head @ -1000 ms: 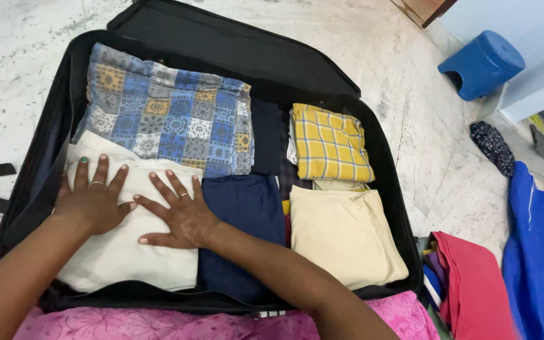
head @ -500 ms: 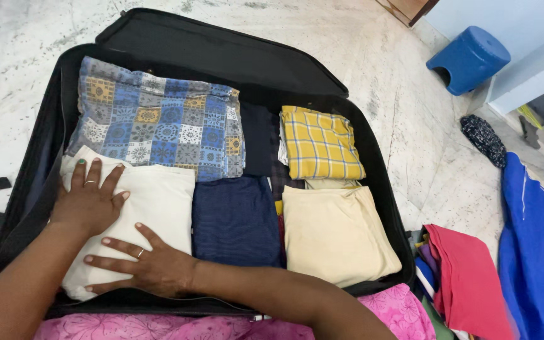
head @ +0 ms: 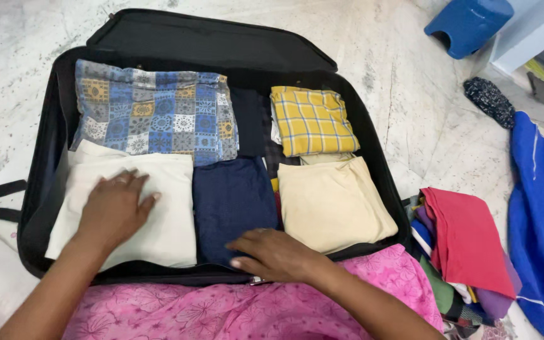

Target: The person packs a white shirt, a red cloth, and a purple garment into a black suitcase by hand, folding the items and placing them into open compartments.

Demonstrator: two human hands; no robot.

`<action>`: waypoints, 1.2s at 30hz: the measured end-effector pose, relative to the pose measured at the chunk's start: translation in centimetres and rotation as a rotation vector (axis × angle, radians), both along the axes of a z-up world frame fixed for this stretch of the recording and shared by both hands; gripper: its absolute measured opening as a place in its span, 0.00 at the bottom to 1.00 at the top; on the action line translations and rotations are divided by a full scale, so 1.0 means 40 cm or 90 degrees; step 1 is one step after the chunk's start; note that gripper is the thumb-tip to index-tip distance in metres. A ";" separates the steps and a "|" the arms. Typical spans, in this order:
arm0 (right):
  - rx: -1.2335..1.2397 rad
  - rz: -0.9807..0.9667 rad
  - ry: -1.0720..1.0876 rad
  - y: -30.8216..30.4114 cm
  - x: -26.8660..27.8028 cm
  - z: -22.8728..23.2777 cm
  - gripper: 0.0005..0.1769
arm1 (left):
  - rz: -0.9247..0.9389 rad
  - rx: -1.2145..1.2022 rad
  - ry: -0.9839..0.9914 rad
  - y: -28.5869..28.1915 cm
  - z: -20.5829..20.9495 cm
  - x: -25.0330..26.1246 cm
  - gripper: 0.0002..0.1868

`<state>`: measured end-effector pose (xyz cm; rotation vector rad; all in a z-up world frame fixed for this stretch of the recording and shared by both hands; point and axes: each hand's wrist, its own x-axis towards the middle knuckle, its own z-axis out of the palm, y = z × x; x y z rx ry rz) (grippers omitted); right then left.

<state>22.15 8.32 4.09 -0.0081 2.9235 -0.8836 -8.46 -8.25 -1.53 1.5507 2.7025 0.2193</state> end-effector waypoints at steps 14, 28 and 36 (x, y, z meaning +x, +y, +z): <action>0.293 -0.341 0.236 0.027 0.323 -0.127 0.25 | -0.061 -0.063 -0.020 -0.144 -0.024 0.354 0.16; 0.340 -0.785 0.358 0.228 0.639 0.097 0.20 | -0.089 -0.153 0.052 -0.156 -0.023 0.394 0.28; 0.580 -0.908 -0.206 0.430 0.712 -0.014 0.33 | -0.095 -0.096 -0.023 -0.165 -0.079 0.358 0.28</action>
